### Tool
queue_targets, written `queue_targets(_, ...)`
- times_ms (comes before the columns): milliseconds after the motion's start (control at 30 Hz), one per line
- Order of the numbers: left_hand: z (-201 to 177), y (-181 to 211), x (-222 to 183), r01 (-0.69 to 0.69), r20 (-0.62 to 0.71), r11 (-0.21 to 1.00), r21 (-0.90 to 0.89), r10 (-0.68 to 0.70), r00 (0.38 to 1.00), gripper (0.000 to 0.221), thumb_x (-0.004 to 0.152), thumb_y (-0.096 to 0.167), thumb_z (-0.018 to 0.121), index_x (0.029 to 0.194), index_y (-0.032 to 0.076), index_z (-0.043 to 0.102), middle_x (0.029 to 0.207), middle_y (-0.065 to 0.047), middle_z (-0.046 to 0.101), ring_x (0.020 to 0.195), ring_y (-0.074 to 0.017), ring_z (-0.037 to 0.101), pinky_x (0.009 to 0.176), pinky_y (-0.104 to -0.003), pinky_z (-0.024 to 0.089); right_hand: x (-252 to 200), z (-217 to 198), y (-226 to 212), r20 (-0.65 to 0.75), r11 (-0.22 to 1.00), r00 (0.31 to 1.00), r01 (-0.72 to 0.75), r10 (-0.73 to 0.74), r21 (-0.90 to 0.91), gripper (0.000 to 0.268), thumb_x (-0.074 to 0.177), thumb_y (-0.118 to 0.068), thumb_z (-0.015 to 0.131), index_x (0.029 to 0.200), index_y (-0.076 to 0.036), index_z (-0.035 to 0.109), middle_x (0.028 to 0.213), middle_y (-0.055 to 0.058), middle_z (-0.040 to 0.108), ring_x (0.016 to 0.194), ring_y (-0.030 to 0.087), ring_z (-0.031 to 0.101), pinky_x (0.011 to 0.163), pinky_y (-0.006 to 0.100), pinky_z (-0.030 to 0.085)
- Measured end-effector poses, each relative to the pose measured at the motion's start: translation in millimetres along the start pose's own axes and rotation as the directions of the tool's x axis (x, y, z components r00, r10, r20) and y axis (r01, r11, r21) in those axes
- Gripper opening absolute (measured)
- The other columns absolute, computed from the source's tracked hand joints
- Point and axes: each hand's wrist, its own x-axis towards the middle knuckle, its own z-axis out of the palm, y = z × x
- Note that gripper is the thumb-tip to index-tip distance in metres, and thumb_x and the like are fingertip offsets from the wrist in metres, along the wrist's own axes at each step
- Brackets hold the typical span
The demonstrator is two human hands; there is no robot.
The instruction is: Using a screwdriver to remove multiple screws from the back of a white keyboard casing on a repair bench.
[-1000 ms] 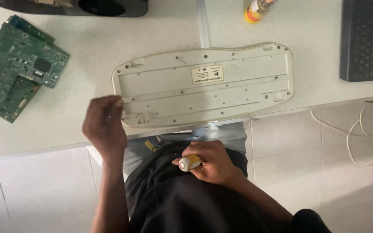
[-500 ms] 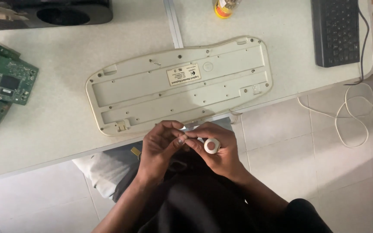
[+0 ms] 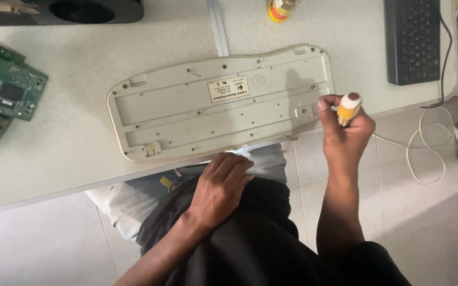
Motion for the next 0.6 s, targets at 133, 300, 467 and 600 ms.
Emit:
queue_targets(133,9.3,-5.4,13.8,-0.085,-0.061,0.984,0.157,0.096,0.994,0.026,0.099,0.019,0.066,0.121,0.006,0.07,0.107,-0.012,0.066,0.102,-0.0342,0.064,0.084,-0.041,0.052,17.9,1.8,1.8,-0.032,0.996,1.0,0.002,0.001,0.088,0.011,0.104,-0.003,0.075,0.105,0.007,0.071,0.09,0.01,0.065,0.074,0.008,0.057,0.079,0.031,0.054)
queue_targets(300,19.6,-15.6,31.2,-0.109,0.0,0.895,0.432,0.121,0.993,0.064,0.067,0.015,0.092,0.125,0.001,0.068,0.131,-0.021,0.061,0.125,-0.0415,0.056,0.102,-0.05,0.044,25.8,-6.0,10.0,-0.012,0.998,0.998,0.067,-0.067,-0.005,0.012,0.105,0.0,0.077,0.106,0.011,0.072,0.091,0.016,0.067,0.074,0.016,0.064,0.072,0.034,0.054)
queue_targets(467,27.5,-15.7,38.7,-0.023,0.074,0.857,0.515,-0.018,0.997,0.081,0.07,0.019,0.091,0.141,-0.001,0.058,0.153,-0.024,0.048,0.146,-0.0452,0.038,0.118,-0.061,0.027,30.0,15.4,4.9,0.156,0.999,0.986,0.054,-0.054,0.003,0.008,0.099,-0.003,0.08,0.101,0.003,0.075,0.089,0.013,0.069,0.085,0.016,0.066,0.074,0.034,0.052)
queue_targets(600,30.9,-17.6,36.7,-0.013,0.096,0.79,0.613,-0.057,0.994,0.088,0.073,0.031,0.09,0.148,0.003,0.054,0.161,-0.02,0.042,0.152,-0.0425,0.032,0.12,-0.069,0.021,30.2,41.1,9.2,0.354,0.993,0.931,0.108,-0.088,-0.036,0.007,0.095,-0.005,0.081,0.098,0.0,0.076,0.084,0.018,0.069,0.086,0.03,0.072,0.07,0.041,0.05)
